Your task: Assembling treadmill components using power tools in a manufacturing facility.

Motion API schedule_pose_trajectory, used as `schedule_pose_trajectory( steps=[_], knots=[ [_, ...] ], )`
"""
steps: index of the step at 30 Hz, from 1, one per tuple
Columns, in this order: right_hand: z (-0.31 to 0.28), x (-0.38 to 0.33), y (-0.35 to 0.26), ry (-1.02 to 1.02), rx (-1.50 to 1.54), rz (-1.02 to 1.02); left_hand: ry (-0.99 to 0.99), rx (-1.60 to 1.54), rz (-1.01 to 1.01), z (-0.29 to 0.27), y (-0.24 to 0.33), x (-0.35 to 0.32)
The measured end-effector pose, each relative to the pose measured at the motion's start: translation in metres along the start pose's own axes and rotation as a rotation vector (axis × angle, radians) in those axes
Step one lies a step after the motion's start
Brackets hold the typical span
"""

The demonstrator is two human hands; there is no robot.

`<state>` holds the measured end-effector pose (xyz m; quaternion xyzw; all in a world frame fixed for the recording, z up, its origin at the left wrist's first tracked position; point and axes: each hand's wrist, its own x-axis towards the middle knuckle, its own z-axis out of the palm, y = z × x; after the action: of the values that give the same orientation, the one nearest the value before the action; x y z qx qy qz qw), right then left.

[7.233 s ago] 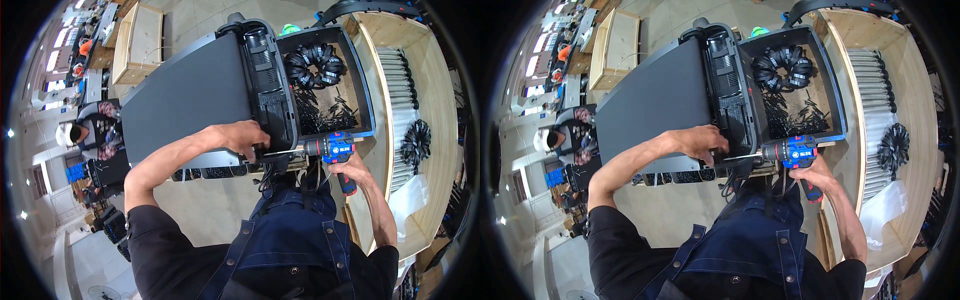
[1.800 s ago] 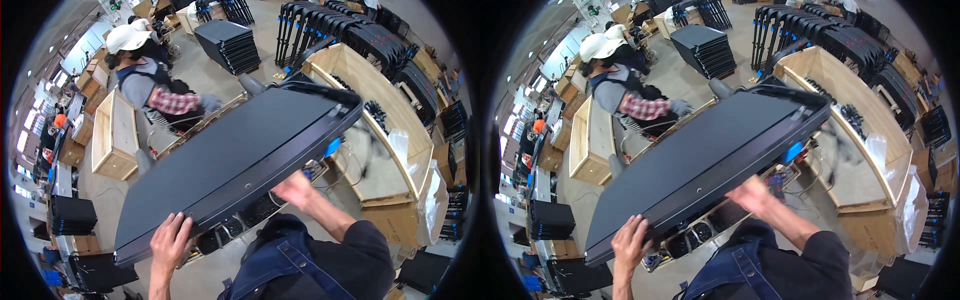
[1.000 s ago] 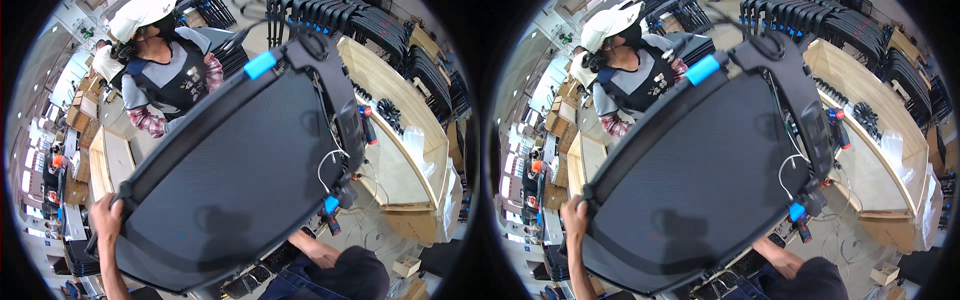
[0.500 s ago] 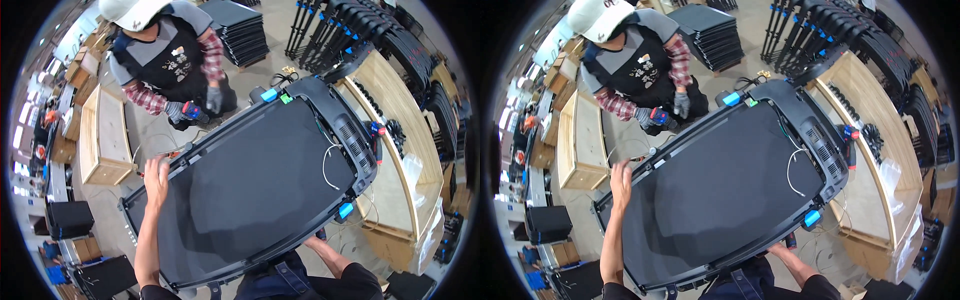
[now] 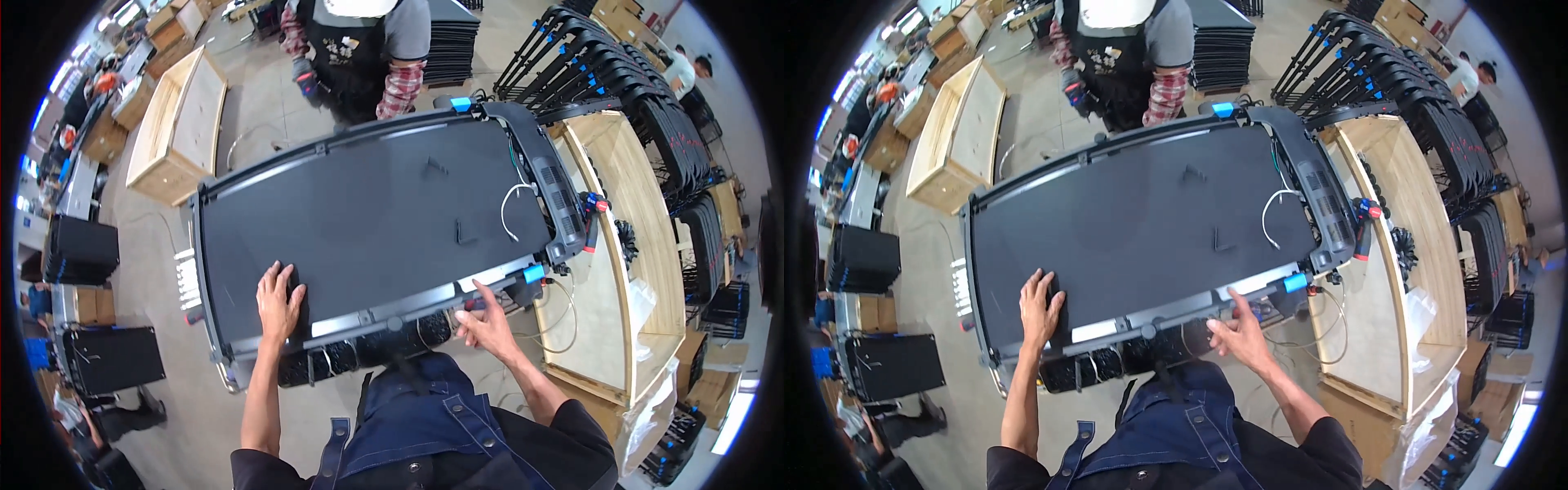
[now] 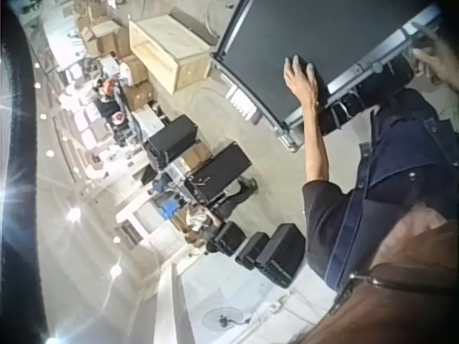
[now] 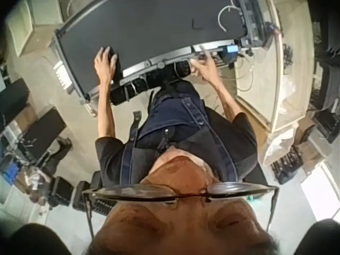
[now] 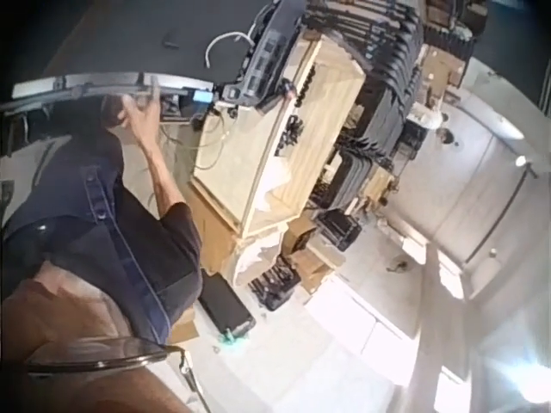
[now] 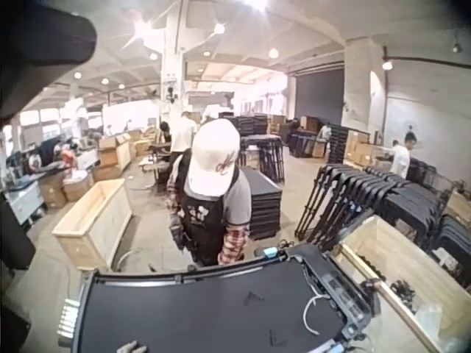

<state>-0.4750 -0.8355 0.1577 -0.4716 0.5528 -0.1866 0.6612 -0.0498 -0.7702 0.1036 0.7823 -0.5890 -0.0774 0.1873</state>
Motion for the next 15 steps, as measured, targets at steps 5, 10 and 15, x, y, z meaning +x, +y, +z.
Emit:
schedule_pose_trajectory(
  steps=[5,10,15],
  knots=[
    [-0.044,-0.003,0.151,-0.154,-0.151,0.201,0.114,-0.121,-0.081,-0.004,0.033,-0.082],
    [-0.089,0.052,0.300,0.243,-0.918,0.091,0.019,-0.424,-0.049,0.033,0.120,-0.167],
    [-0.106,0.130,0.357,0.397,-0.640,0.354,-0.418,-0.579,-0.137,0.201,0.178,-0.172]
  ],
)
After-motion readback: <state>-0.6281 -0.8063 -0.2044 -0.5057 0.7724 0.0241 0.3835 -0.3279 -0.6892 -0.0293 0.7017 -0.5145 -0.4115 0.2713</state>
